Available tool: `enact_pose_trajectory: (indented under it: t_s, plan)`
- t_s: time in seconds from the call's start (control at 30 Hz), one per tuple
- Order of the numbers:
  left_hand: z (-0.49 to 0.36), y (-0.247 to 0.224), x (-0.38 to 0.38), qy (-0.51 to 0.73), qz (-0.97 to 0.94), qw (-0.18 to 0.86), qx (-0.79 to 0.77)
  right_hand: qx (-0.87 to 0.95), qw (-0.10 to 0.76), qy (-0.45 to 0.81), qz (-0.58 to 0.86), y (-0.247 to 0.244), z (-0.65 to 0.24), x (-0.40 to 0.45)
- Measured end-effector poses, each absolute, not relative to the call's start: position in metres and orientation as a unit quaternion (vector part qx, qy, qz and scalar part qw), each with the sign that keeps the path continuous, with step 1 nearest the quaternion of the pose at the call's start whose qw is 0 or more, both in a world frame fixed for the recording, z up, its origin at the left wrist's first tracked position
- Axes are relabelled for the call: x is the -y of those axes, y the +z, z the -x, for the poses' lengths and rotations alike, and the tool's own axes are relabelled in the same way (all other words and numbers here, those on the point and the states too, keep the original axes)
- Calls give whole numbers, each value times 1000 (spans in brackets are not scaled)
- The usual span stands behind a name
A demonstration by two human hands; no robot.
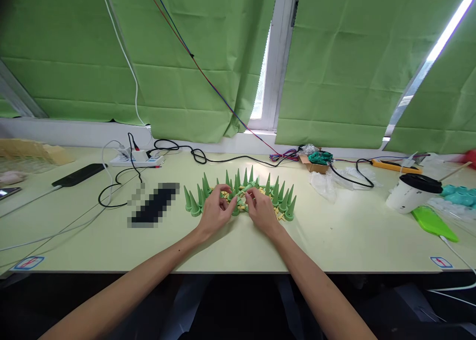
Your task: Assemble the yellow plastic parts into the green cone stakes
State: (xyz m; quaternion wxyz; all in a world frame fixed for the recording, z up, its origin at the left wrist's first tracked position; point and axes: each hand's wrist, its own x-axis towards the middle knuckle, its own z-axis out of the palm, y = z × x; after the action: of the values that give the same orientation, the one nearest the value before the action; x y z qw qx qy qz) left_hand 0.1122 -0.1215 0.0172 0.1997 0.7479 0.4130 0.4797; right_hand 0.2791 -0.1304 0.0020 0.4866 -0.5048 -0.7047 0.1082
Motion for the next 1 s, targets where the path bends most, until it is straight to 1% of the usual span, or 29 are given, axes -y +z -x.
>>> enact_pose_trajectory:
  t_s: [0.13, 0.27, 0.6, 1.0]
  plan:
    - [-112, 15, 120, 424, -780, 206, -412, 709, 476, 105, 509, 1, -280, 129]
    - [-113, 15, 119, 388, -805, 190, -406, 720, 469, 108, 500, 1, -279, 129]
    - [-113, 16, 119, 371, -818, 165, -408, 749, 420, 109, 501, 1, -281, 129]
    - [-112, 11, 116, 360, -817, 154, -423, 739, 415, 112, 519, -4, -282, 125]
